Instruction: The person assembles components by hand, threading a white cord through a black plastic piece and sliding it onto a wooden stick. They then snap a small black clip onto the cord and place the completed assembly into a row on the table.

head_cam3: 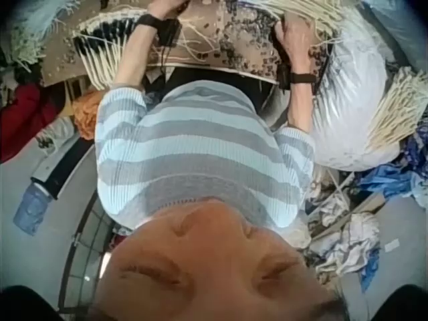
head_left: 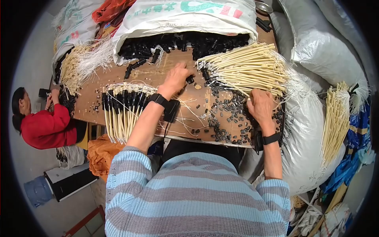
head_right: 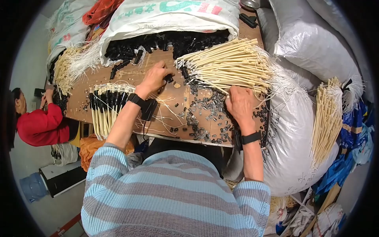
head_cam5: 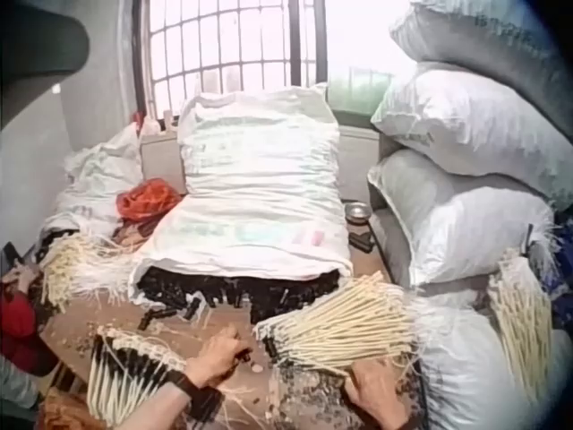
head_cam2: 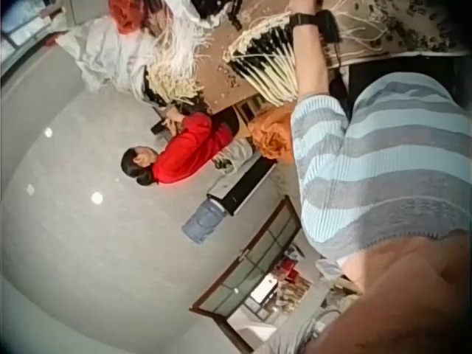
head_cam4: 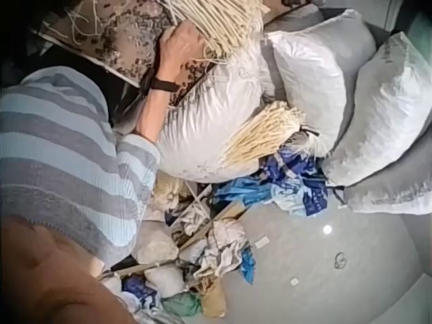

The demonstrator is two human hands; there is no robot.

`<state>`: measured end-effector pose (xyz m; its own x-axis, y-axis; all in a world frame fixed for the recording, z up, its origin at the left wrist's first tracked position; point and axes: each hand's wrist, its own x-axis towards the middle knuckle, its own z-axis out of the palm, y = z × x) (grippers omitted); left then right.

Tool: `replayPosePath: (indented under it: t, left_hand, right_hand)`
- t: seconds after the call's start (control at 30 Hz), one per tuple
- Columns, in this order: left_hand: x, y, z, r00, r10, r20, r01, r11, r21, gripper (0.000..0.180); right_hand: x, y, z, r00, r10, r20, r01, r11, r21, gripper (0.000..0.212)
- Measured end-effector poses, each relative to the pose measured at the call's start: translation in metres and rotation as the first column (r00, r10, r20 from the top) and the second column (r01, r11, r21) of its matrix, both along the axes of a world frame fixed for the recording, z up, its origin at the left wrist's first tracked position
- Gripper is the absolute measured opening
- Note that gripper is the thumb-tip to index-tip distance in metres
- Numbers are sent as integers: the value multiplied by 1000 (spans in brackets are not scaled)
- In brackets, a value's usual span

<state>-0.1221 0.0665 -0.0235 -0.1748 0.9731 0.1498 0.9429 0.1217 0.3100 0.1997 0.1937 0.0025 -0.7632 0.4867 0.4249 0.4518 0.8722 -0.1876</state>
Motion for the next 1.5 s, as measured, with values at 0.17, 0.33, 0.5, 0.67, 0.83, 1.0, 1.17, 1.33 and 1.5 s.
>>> replayPosePath:
  t: [0.17,0.33,0.5,0.67,0.83,1.0,1.17,1.33,1.5]
  left_hand:
    - [19,-13,11,989,-63,-132,82,987,139,34]
    - [51,-32,15,773,-111,625,81,994,76,37]
    - [77,-36,22,808,-354,472,336,934,125,40]
    - [69,-47,0,851,-279,445,116,927,358,23]
    - [106,-48,46,882,-441,163,327,825,461,22]
    - [85,-66,21,943,-159,293,90,967,238,24]
    - [88,-65,4,606,264,751,-259,957,-128,25]
    - [104,-65,22,566,179,804,-196,977,-79,22]
    - [94,-77,18,761,167,626,-144,986,-89,32]
  right_hand:
    - [-7,-45,12,999,8,-42,-21,947,-320,22]
    - [-15,-64,9,989,-29,-147,-70,781,-620,27]
    - [-26,-82,17,994,110,18,-95,918,-386,17]
    - [-22,-80,47,876,-62,478,198,950,-240,51]
    - [-24,-80,20,996,19,86,-1,980,-201,32]
    - [-15,-65,12,809,-98,-580,-443,547,-711,6]
    - [-36,-93,34,979,104,-173,-200,631,-749,11]
    - [-51,-119,2,995,93,-34,-98,891,-444,28]
    - [-46,-115,1,998,53,-17,-55,931,-361,23]
